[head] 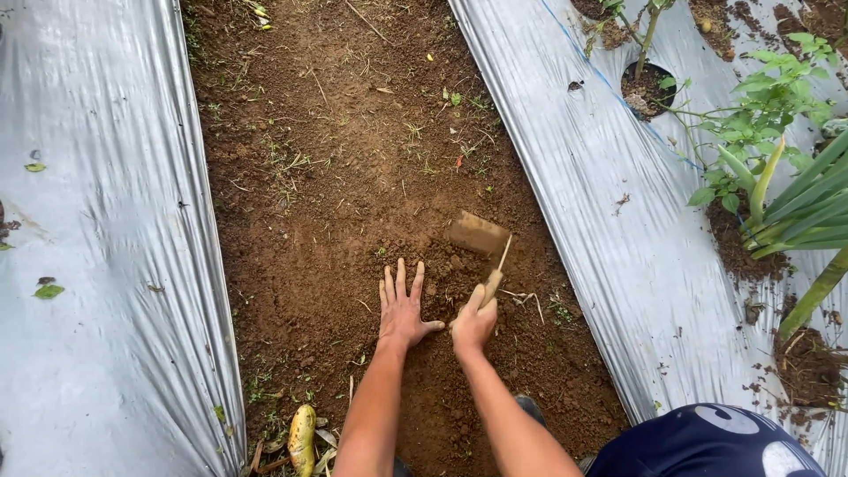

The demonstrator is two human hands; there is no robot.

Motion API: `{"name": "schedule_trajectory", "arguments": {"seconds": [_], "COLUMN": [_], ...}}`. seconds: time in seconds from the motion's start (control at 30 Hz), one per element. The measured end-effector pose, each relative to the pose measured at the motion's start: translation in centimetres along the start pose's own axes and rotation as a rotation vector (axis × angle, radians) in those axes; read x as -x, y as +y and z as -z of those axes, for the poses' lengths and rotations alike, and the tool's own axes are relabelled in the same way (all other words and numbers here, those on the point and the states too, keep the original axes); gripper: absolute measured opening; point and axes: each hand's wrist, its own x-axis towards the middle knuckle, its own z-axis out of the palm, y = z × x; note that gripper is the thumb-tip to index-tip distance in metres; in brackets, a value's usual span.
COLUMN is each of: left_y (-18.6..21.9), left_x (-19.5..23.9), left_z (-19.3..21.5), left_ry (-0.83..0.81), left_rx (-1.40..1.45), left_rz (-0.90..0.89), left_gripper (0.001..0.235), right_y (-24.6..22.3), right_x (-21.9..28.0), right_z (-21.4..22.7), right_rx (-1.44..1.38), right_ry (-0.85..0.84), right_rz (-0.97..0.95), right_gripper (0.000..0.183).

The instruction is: Using a hand hoe to loosen soil and then piling it by hand around the base of plants growing through plastic mulch.

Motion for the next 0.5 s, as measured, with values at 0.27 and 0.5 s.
{"name": "schedule_trajectory", "arguments": {"seconds": [0.27, 0.5], "left_y": [-0.3, 0.3], "left_x": [0.6, 1.0], "left_z": [-0.3, -1.1], "left_ry": [0.091, 0.14], "left_rx": [0.067, -0.032], "left_rz": [0.002, 0.108], "left_gripper": [0.136, 0.137], "right_y": [-14.4, -1.0], "right_x": [-7.4, 2.6], "right_z": [-0.4, 1.8], "right_rx": [0.386, 0.166], "right_ry": [-0.139, -0.193], "right_rz": [0.049, -0.171], "right_gripper": [0.051, 0.043]}}
